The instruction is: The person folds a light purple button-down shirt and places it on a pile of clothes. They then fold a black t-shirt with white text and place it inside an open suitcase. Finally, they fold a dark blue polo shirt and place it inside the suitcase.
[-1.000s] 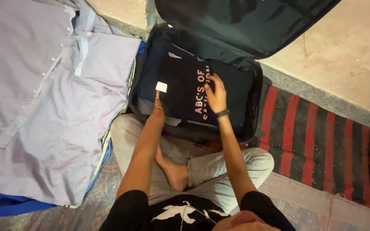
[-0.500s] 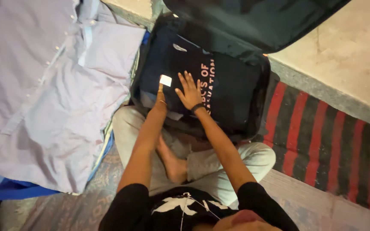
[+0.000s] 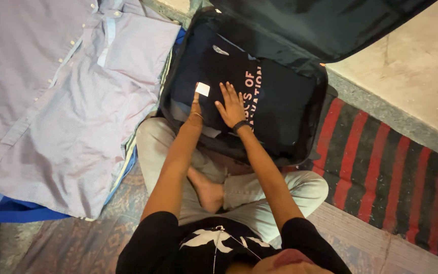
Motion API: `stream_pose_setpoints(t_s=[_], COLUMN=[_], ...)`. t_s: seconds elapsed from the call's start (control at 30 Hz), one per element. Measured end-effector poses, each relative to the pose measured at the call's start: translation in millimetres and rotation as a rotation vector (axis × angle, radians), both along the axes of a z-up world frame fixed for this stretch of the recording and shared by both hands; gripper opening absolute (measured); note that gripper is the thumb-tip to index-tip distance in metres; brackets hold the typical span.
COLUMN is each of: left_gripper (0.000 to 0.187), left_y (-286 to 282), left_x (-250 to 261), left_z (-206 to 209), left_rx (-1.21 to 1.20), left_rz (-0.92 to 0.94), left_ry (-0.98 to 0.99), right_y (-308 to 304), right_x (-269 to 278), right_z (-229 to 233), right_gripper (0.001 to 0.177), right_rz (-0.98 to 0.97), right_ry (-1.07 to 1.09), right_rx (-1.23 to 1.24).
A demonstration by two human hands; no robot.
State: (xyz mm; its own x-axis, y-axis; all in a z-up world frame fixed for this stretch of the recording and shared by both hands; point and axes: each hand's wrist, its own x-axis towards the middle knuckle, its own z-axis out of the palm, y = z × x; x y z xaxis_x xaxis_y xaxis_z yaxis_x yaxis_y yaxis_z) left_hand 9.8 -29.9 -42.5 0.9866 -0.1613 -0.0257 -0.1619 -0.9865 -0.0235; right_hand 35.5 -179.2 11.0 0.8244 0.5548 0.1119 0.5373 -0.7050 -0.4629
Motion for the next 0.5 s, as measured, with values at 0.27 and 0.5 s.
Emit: stream_pose_setpoints(t_s=[0.27, 0.5], left_gripper=[0.049, 0.049], left_y=[9, 6], left_x=[4, -3], left_z=[2, 0], left_rx=[0.008, -0.011], left_rz=[-0.004, -0.025], left_ry=[-0.004, 0.011], right_y=[-1, -3], right_x=[1, -4], right_z=[-5, 0], right_gripper=[0.068, 0.07], right_rz=[0.006, 0.003], right_ry=[-0.008, -0.005], right_rx=[0.002, 0.024])
